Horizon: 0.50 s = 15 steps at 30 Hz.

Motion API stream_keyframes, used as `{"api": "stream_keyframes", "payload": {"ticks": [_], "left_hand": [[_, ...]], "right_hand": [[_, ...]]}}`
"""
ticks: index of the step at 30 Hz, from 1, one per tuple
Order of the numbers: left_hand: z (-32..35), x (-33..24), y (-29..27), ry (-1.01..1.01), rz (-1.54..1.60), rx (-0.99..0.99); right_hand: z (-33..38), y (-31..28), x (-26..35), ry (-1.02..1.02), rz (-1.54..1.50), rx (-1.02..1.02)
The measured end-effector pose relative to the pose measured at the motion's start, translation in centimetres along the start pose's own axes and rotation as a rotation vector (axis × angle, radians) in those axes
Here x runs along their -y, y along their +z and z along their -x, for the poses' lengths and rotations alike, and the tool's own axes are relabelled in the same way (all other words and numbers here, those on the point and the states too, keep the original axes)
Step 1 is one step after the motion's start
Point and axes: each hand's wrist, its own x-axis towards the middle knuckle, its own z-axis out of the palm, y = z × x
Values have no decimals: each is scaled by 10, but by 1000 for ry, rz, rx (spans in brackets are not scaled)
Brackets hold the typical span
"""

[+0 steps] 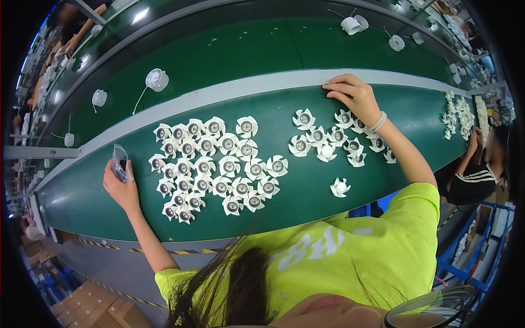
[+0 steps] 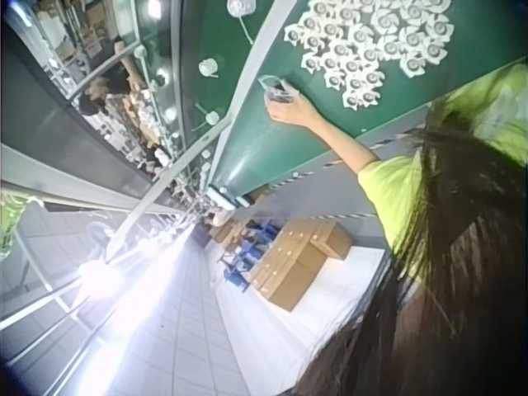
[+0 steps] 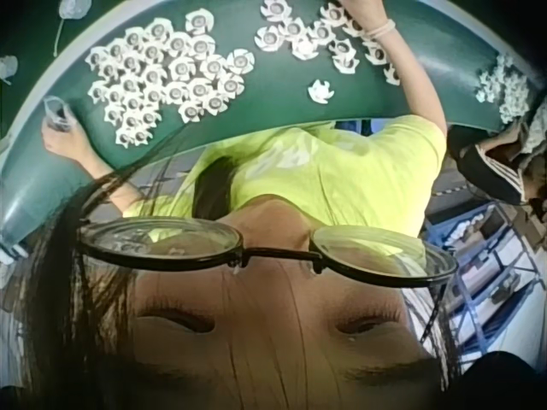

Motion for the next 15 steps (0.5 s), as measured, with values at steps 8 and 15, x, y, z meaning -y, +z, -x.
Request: {"api": "stream_keyframes", "payload": {"ticks": [8, 15], "left_hand": [[-1, -2, -1, 7, 1, 3], [-1, -6, -2, -15, 17, 6]], "right_hand": [[-4, 2, 0, 77, -16, 39], [-9, 1, 8, 150, -107, 40]]}}
